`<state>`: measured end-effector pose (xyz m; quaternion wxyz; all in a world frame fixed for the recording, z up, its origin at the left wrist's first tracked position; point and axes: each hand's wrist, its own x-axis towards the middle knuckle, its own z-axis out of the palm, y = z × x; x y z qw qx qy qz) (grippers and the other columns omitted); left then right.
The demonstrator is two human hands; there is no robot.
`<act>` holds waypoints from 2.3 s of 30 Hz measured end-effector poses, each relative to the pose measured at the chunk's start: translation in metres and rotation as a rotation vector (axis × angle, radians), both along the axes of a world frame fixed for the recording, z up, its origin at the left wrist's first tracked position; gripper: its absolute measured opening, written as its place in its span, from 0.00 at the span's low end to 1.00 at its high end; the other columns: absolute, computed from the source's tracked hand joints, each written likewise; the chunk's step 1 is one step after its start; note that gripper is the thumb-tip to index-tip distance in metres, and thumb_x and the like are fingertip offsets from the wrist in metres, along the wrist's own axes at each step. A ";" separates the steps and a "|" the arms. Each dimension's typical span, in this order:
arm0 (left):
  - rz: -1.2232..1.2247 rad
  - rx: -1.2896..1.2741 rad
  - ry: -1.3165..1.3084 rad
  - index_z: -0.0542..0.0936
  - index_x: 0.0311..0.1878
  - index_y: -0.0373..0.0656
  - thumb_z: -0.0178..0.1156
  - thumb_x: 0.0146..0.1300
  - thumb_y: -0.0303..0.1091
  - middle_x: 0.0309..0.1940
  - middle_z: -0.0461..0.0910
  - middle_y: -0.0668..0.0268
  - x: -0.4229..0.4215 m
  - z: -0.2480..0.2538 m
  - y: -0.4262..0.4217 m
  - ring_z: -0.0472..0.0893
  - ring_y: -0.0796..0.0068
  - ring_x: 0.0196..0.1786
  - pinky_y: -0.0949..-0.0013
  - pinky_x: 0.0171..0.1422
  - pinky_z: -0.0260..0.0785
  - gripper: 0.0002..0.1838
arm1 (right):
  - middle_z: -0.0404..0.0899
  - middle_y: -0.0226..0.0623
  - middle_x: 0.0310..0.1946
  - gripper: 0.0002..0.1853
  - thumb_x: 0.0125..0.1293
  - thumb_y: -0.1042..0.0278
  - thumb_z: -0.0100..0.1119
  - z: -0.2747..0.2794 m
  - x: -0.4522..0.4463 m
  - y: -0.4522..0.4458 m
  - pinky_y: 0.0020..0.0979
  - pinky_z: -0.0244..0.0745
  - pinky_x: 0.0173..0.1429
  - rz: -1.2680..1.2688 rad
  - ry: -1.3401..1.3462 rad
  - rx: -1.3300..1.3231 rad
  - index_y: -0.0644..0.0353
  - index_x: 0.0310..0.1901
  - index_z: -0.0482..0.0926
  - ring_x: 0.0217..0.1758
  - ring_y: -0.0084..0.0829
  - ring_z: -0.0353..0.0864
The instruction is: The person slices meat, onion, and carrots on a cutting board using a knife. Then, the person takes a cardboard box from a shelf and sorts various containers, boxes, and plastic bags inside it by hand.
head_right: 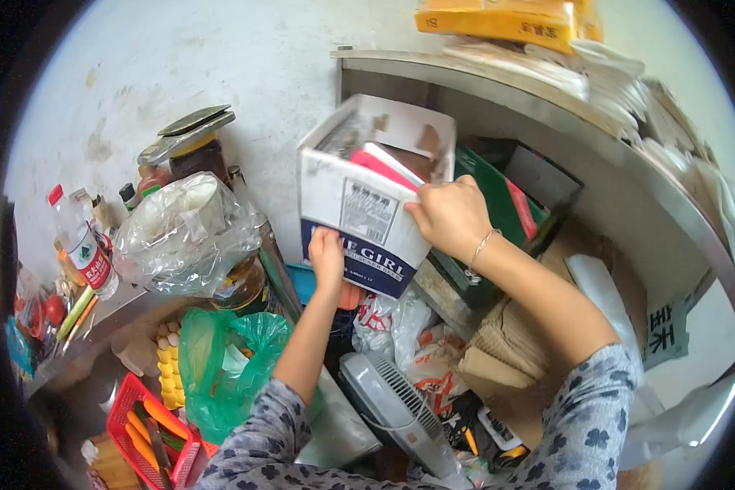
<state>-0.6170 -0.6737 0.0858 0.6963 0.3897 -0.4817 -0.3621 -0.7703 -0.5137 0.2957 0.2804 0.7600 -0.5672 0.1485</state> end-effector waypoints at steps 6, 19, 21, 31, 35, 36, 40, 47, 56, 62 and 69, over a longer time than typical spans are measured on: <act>-0.213 0.147 0.002 0.79 0.42 0.38 0.48 0.61 0.31 0.31 0.80 0.57 -0.030 -0.005 -0.140 0.79 0.65 0.32 0.65 0.40 0.71 0.13 | 0.84 0.45 0.28 0.11 0.63 0.65 0.50 0.003 0.020 -0.142 0.43 0.71 0.43 -0.274 0.059 -0.223 0.60 0.32 0.80 0.33 0.41 0.85; -0.685 0.110 0.212 0.75 0.42 0.42 0.45 0.63 0.28 0.21 0.69 0.74 0.067 -0.034 0.209 0.67 0.85 0.21 0.77 0.24 0.60 0.09 | 0.79 0.54 0.44 0.20 0.68 0.52 0.46 0.021 -0.020 -0.278 0.49 0.72 0.50 -0.279 -0.030 -0.046 0.62 0.45 0.76 0.49 0.56 0.77; -0.705 0.230 0.095 0.75 0.43 0.41 0.45 0.63 0.29 0.20 0.68 0.73 0.090 -0.043 0.251 0.66 0.85 0.22 0.76 0.24 0.59 0.11 | 0.79 0.55 0.34 0.23 0.70 0.50 0.45 0.004 -0.037 -0.279 0.47 0.72 0.41 -0.138 0.024 -0.176 0.66 0.38 0.76 0.37 0.54 0.79; -0.581 0.302 0.359 0.76 0.43 0.38 0.46 0.62 0.29 0.20 0.66 0.73 0.197 -0.040 0.422 0.66 0.83 0.21 0.77 0.24 0.58 0.11 | 0.67 0.43 0.63 0.30 0.59 0.40 0.54 -0.056 0.019 -0.140 0.55 0.60 0.63 -0.095 0.204 -0.568 0.48 0.60 0.73 0.68 0.48 0.63; -0.364 0.469 0.422 0.77 0.44 0.41 0.49 0.65 0.31 0.21 0.67 0.73 0.265 -0.083 0.526 0.66 0.83 0.21 0.76 0.24 0.59 0.09 | 0.68 0.48 0.41 0.23 0.65 0.43 0.50 -0.063 0.043 -0.079 0.49 0.62 0.46 -0.024 -0.030 -0.207 0.59 0.43 0.72 0.44 0.45 0.65; -0.335 0.534 0.437 0.78 0.44 0.42 0.50 0.67 0.32 0.22 0.68 0.73 0.286 -0.092 0.563 0.66 0.82 0.22 0.77 0.25 0.60 0.09 | 0.68 0.49 0.35 0.23 0.67 0.44 0.49 -0.064 0.057 -0.058 0.48 0.62 0.42 0.046 -0.090 -0.118 0.62 0.39 0.71 0.38 0.45 0.65; 0.069 0.667 0.640 0.80 0.41 0.43 0.51 0.68 0.32 0.22 0.67 0.75 0.350 -0.127 0.732 0.64 0.84 0.23 0.79 0.26 0.58 0.08 | 0.61 0.48 0.15 0.32 0.70 0.45 0.49 -0.094 0.160 0.071 0.40 0.58 0.26 0.402 -0.409 0.080 0.71 0.21 0.67 0.19 0.34 0.56; 0.975 0.660 0.909 0.78 0.40 0.41 0.49 0.66 0.30 0.20 0.68 0.73 0.388 -0.137 1.033 0.66 0.82 0.20 0.78 0.23 0.59 0.08 | 0.75 0.45 0.20 0.08 0.65 0.69 0.56 -0.215 0.348 0.317 0.34 0.68 0.30 0.563 -0.342 0.467 0.65 0.34 0.78 0.24 0.30 0.73; 1.171 0.128 0.935 0.77 0.41 0.38 0.54 0.67 0.33 0.20 0.68 0.71 0.466 -0.142 1.088 0.67 0.80 0.19 0.75 0.24 0.61 0.08 | 0.83 0.47 0.28 0.17 0.53 0.47 0.64 -0.418 0.419 0.503 0.42 0.79 0.42 0.498 0.409 1.003 0.54 0.29 0.86 0.34 0.47 0.84; 1.186 0.307 0.855 0.77 0.41 0.39 0.53 0.68 0.33 0.20 0.69 0.72 0.572 -0.181 1.138 0.68 0.80 0.21 0.75 0.25 0.61 0.08 | 0.78 0.60 0.47 0.34 0.50 0.66 0.62 -0.494 0.482 0.539 0.46 0.75 0.53 0.642 0.541 1.405 0.53 0.63 0.67 0.51 0.53 0.79; 1.642 0.559 0.884 0.78 0.40 0.41 0.52 0.68 0.35 0.17 0.67 0.74 0.613 -0.219 1.288 0.65 0.84 0.15 0.79 0.17 0.57 0.09 | 0.80 0.53 0.38 0.17 0.58 0.58 0.56 -0.469 0.757 0.604 0.48 0.75 0.49 1.046 0.521 1.258 0.61 0.44 0.78 0.44 0.52 0.80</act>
